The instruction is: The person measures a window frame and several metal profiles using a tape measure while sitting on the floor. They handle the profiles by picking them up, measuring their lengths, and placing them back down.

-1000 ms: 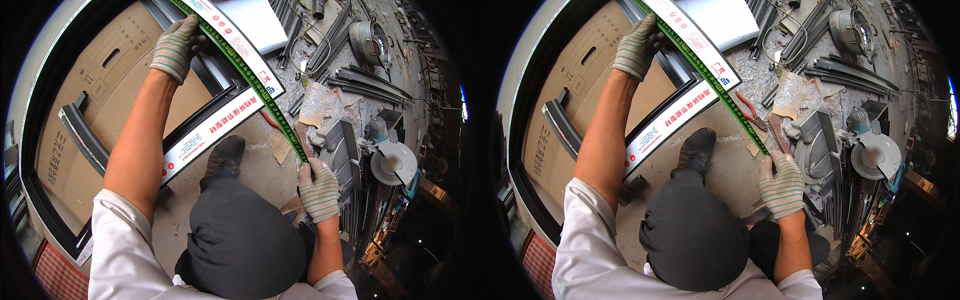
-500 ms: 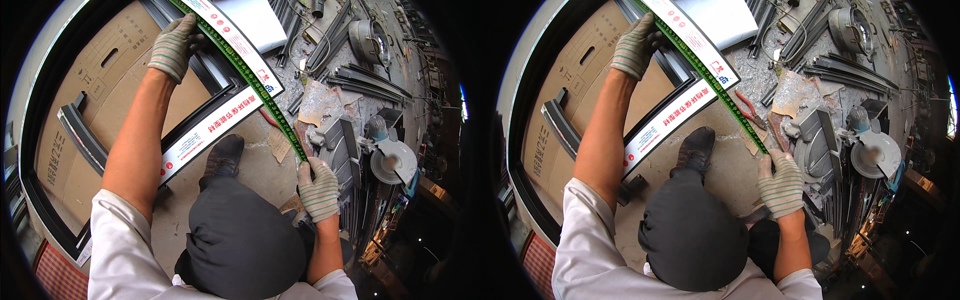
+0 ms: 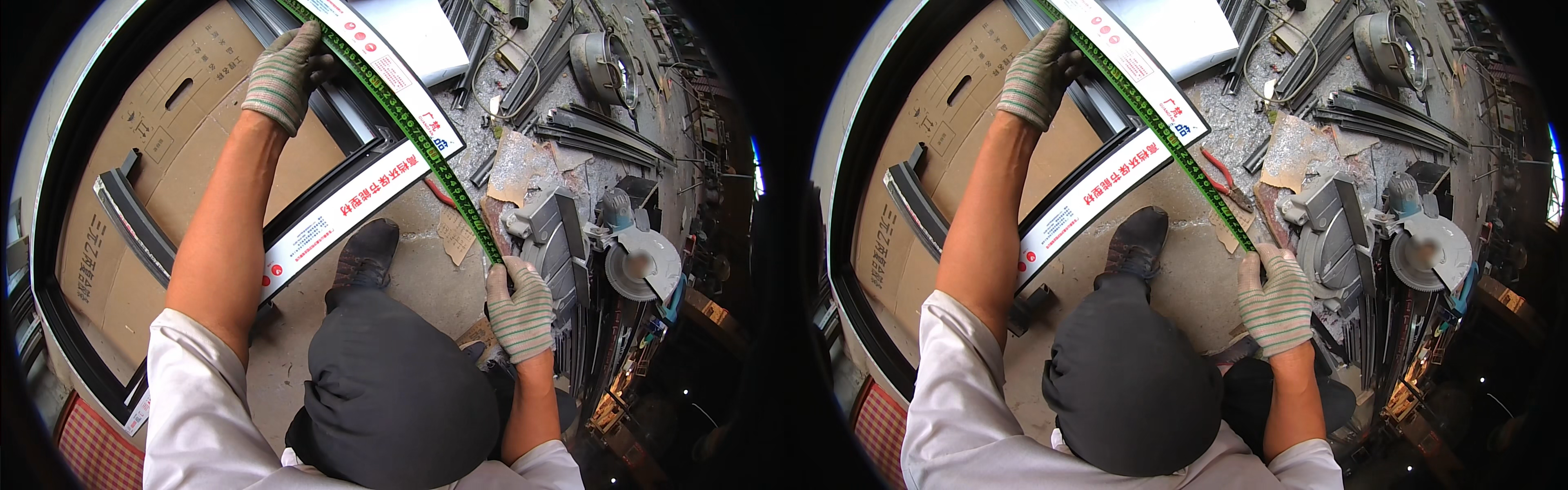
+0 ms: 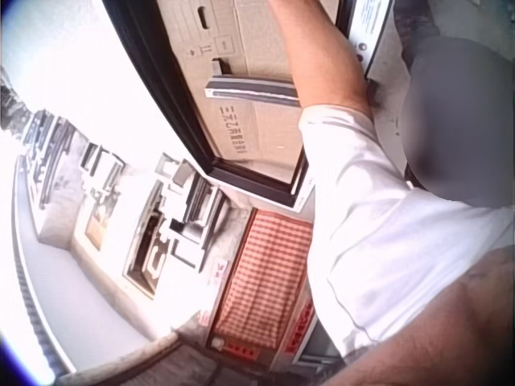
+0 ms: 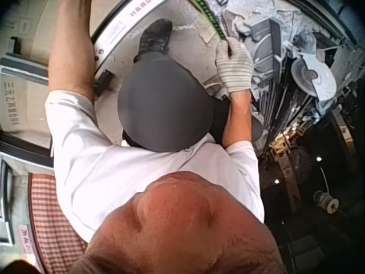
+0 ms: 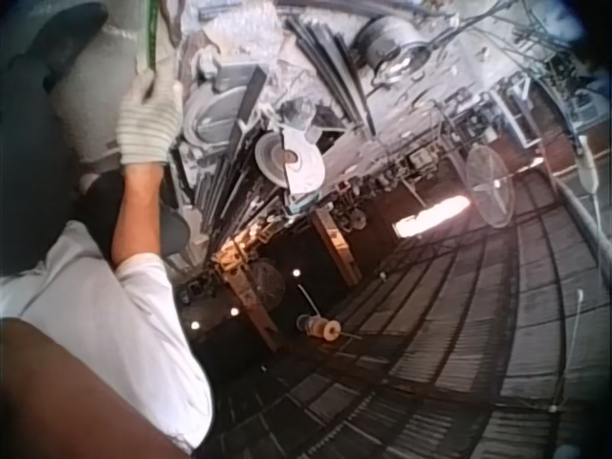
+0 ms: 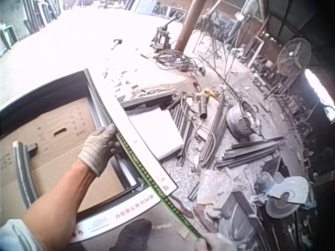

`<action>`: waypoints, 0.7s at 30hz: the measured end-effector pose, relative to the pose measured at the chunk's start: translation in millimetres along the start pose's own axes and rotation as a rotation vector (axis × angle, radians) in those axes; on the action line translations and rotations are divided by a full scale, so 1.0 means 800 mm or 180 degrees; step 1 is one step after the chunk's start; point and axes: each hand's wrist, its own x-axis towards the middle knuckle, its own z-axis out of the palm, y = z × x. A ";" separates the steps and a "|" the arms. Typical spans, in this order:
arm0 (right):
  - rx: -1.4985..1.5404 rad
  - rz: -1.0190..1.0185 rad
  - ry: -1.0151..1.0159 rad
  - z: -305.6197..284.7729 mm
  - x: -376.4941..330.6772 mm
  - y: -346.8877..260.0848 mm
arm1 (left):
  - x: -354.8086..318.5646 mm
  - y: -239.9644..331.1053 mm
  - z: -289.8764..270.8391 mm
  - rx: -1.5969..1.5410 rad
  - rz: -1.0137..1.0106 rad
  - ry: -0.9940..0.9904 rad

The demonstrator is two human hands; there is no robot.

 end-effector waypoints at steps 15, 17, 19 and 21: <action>0.0002 0.0086 -0.0052 -0.001 0.000 -0.003 | 0.001 -0.002 -0.003 -0.0001 0.0035 -0.0069; 0.0019 0.0065 -0.0021 -0.002 0.000 -0.002 | 0.003 -0.002 -0.002 -0.0013 0.0019 -0.0101; 0.0028 0.0059 -0.0028 -0.001 0.000 -0.002 | 0.005 -0.004 -0.005 -0.0029 0.0043 -0.0109; 0.0018 0.0077 -0.0066 -0.001 0.000 -0.003 | 0.005 -0.005 -0.006 -0.0050 0.0046 -0.0104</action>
